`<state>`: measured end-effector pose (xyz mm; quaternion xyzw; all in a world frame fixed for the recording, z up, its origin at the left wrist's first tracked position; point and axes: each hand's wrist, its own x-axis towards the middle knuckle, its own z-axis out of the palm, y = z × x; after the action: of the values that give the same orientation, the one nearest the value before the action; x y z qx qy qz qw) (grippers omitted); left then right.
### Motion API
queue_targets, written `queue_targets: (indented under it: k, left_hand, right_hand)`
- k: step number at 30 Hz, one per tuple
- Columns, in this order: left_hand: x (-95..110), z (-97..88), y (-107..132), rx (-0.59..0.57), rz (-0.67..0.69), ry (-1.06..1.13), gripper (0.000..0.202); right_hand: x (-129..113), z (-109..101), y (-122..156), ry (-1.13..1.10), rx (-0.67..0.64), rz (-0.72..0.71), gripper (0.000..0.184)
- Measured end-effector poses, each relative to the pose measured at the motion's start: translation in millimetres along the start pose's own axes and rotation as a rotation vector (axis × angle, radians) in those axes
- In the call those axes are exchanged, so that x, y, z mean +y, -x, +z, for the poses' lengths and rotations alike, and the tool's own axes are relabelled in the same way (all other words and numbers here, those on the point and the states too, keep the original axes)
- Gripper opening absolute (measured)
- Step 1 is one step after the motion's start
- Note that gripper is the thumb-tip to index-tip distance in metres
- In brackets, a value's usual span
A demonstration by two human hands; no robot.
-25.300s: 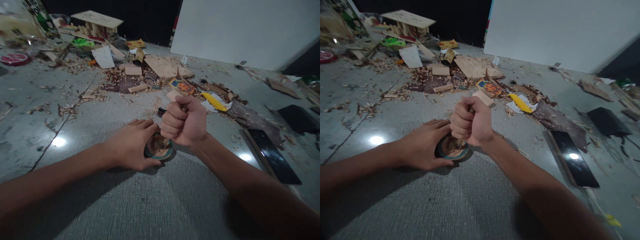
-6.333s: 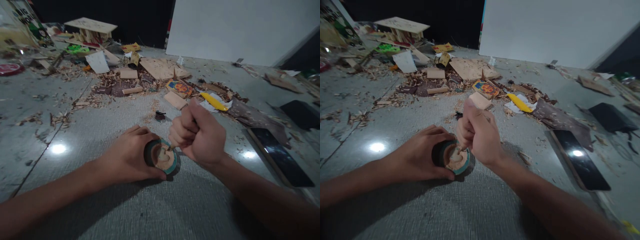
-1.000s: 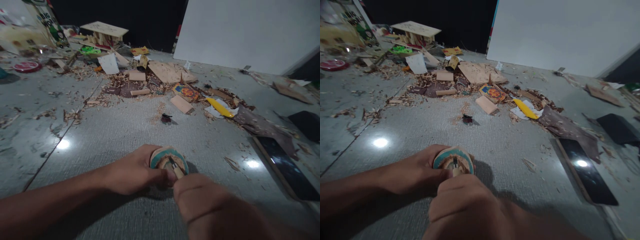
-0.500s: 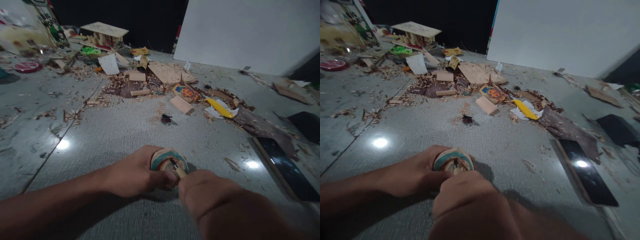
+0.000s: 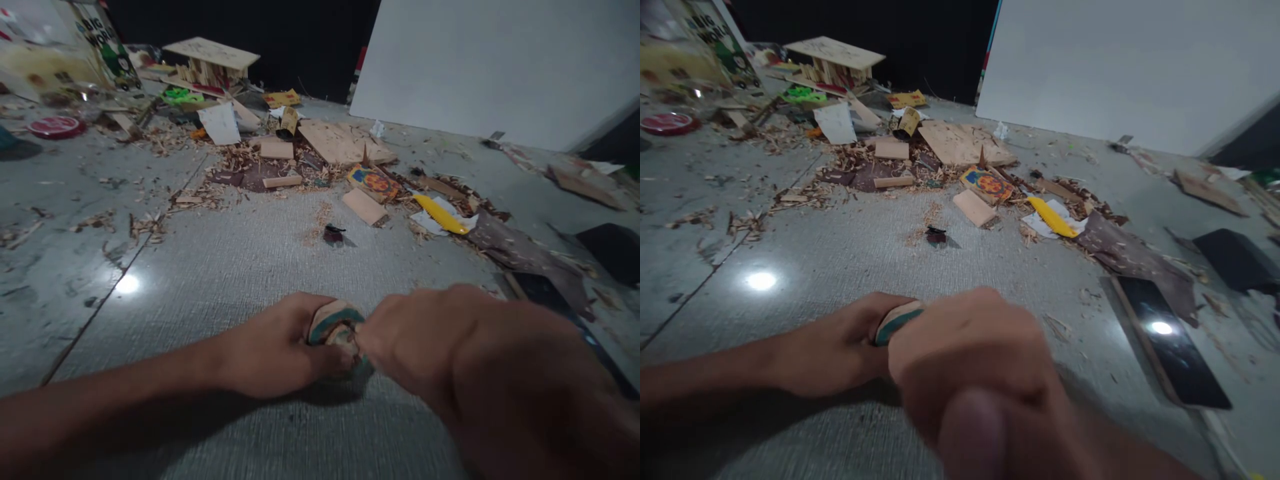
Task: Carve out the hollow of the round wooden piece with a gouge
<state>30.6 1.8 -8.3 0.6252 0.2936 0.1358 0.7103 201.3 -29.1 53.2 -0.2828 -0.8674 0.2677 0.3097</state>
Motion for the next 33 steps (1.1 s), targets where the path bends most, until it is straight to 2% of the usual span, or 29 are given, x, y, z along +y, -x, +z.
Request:
queue_targets:
  k: [3, 5, 8, 10, 15, 18, 23, 28, 33]
  left_hand:
    - [-1, -1.0, 0, -0.015, -0.028, -0.010, 0.016]
    - [-1, -1.0, 1, -0.018, -0.055, -0.024, 0.020]
    - [2, -0.3, 1, -0.010, -0.064, -0.073, 0.019]
    - [3, 0.3, 1, -0.004, -0.072, -0.113, 0.018]
    - [3, 0.8, -1, -0.035, -0.066, -0.112, 0.016]
    - [1, -0.1, -1, -0.041, -0.065, -0.039, 0.014]
    - [-1, -2.1, -1, -0.073, -0.044, 0.124, 0.019]
    - [1, -2.2, -3, -0.062, -0.033, 0.188, 0.019]
    - [-1, -2.1, -3, -0.030, -0.023, 0.194, 0.019]
  right_hand:
    - [8, -8, -6, -0.558, 0.166, 0.171, 0.055]
    - [15, -13, -12, -0.859, 0.186, 0.234, 0.055]
    - [21, -19, -21, -1.057, 0.142, 0.334, 0.054]
    - [24, -19, -25, -1.125, 0.170, 0.387, 0.052]
    - [34, -20, -26, -1.257, 0.189, 0.435, 0.049]
    - [36, -25, -25, -1.283, 0.230, 0.404, 0.049]
    - [15, -25, -22, -1.122, 0.223, 0.374, 0.066]
    - [1, -17, -20, -1.044, 0.326, 0.403, 0.070]
    - [-4, -13, -20, -0.896, 0.215, 0.511, 0.068]
